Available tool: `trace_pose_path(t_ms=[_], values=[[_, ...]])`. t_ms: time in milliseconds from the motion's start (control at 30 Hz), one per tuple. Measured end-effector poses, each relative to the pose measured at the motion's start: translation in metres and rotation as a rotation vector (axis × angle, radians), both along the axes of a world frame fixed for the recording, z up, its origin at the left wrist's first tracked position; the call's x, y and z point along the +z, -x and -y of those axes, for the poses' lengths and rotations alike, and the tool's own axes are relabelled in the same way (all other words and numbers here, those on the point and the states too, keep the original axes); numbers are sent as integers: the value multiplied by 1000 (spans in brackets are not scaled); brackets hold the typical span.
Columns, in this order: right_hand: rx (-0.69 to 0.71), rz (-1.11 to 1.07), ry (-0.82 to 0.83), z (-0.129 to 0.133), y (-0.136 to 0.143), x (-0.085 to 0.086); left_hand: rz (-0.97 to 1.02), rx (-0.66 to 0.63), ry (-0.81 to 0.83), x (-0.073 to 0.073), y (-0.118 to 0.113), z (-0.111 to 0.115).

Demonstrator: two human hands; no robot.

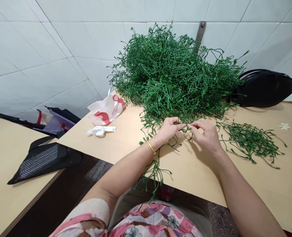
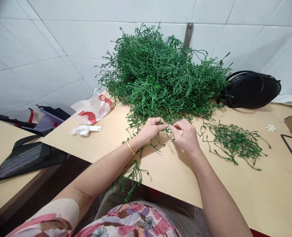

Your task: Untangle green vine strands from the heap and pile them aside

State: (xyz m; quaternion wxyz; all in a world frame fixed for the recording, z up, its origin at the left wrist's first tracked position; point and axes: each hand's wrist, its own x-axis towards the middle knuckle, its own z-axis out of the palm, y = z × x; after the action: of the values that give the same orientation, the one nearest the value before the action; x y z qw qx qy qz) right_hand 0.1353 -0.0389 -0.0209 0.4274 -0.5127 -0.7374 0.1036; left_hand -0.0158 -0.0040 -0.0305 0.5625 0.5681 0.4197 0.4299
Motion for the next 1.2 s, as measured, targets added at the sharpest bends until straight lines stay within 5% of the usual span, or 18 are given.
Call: trace_pose_path(t_ms=[233, 433, 633, 800, 1000, 1200], values=[[60, -567, 423, -7, 2, -7, 89, -140, 1, 5, 1, 5], [39, -932, 525, -8, 4, -4, 219, -218, 104, 3, 1, 6], [115, -894, 469, -5, 8, 0, 231, -217, 131, 1, 0, 4], [-3, -882, 434, -3, 13, -1, 193, -163, 48, -3, -5, 6], [32, -769, 404, -3, 10, -1, 136, -71, 46, -5, -7, 4], [-252, -657, -123, -4, -15, 5, -50, -36, -15, -1, -6, 5]])
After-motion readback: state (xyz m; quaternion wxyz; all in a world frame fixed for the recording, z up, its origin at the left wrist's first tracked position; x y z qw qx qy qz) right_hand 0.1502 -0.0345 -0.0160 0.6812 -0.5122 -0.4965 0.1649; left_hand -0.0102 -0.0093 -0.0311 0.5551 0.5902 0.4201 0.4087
